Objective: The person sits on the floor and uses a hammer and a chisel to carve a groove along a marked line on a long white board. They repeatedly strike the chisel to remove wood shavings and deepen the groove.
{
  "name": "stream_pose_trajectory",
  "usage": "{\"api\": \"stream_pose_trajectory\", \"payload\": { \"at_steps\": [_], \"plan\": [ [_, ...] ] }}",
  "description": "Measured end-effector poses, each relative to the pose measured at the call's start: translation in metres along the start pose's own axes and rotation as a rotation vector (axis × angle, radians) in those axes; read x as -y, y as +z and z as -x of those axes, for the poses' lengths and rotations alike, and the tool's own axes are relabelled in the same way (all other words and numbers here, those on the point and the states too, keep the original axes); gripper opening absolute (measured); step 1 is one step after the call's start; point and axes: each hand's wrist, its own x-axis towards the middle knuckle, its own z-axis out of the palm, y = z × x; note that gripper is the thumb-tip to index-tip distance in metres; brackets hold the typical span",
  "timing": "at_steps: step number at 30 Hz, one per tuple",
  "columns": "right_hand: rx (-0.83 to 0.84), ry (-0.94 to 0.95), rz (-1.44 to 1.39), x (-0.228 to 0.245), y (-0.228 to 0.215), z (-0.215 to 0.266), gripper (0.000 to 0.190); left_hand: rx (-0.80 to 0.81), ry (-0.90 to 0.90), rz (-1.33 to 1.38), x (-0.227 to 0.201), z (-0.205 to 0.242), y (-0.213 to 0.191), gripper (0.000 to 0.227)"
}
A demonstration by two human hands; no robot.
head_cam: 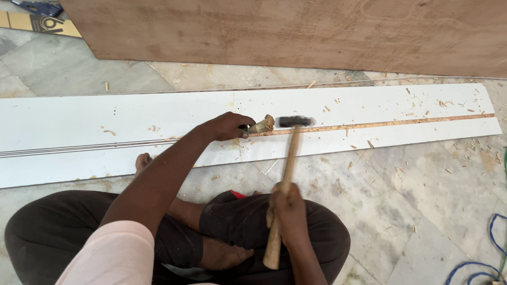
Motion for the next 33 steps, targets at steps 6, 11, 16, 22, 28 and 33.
{"api": "stream_pose_trajectory", "payload": {
  "at_steps": [6, 11, 16, 22, 28, 33],
  "plan": [
    [-0.061, -0.073, -0.105, 0.000, -0.004, -0.004, 0.011, -0.007, 0.053, -0.030, 0.016, 0.005, -0.003, 0.047],
    [0.068, 0.035, 0.030, 0.004, -0.006, 0.002, 0.010, -0.002, -0.048, 0.002, 0.019, 0.010, 0.001, 0.049],
    [0.005, -0.104, -0.092, -0.003, 0.008, 0.003, 0.010, -0.057, 0.019, 0.027, 0.036, 0.016, 0.000, 0.046],
    [0.037, 0.108, -0.004, 0.011, 0.000, -0.002, 0.013, -0.099, -0.008, 0.055, 0.021, 0.018, -0.017, 0.045],
    [-0.133, -0.077, -0.251, 0.005, -0.008, -0.003, 0.015, -0.072, 0.069, 0.081, -0.005, 0.003, -0.007, 0.045],
    [-0.144, -0.073, -0.333, 0.003, -0.015, -0.001, 0.016, -0.004, 0.034, 0.012, -0.016, -0.011, 0.001, 0.045]
  ]
}}
